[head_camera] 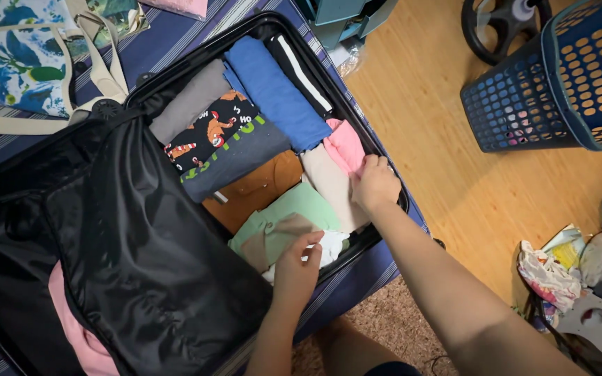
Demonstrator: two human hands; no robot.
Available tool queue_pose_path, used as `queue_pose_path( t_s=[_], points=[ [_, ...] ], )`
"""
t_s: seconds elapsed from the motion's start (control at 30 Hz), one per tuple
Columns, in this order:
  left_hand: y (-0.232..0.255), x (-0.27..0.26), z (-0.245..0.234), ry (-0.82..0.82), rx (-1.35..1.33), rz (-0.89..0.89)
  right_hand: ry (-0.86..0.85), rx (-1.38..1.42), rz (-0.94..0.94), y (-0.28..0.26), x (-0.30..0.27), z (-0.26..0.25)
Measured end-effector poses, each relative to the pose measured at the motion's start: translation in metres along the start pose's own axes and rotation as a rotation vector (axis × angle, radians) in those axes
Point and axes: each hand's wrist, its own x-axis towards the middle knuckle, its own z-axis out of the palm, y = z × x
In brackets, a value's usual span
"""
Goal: The person unpacks a suitcase on a bed, removing folded clothes one by one and placing them on the bed. The person also retrieves a folded garment from a wardrobe and places it on the bed.
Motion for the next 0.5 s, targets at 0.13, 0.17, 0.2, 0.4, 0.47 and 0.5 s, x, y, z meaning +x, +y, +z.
queue_pose_path(
  t_s=[0.13,0.17,0.2,0.4,0.47,0.5],
  points=[
    [-0.001,0.007,0.008,0.004,-0.041,0.016,0.076,-0.032,-0.098,-0.005,-0.011,-0.008],
    [-0.001,0.008,0.011,-0.011,-0.045,0.001,0.111,-0.033,-0.128,-0.007,-0.014,-0.012],
    [0.0,0.009,0.013,-0.025,-0.048,-0.015,0.058,0.018,-0.101,-0.009,-0.014,-0.018],
    [0.006,0.016,0.022,-0.059,-0.1,-0.01,-0.154,0.279,0.016,-0.003,-0.011,-0.064],
    [0.011,0.024,0.025,-0.048,-0.156,0.027,-0.257,0.469,0.116,0.006,-0.013,-0.074],
    [0.013,0.029,0.028,-0.037,-0.196,0.068,-0.255,0.64,0.094,0.01,-0.015,-0.074]
  ],
)
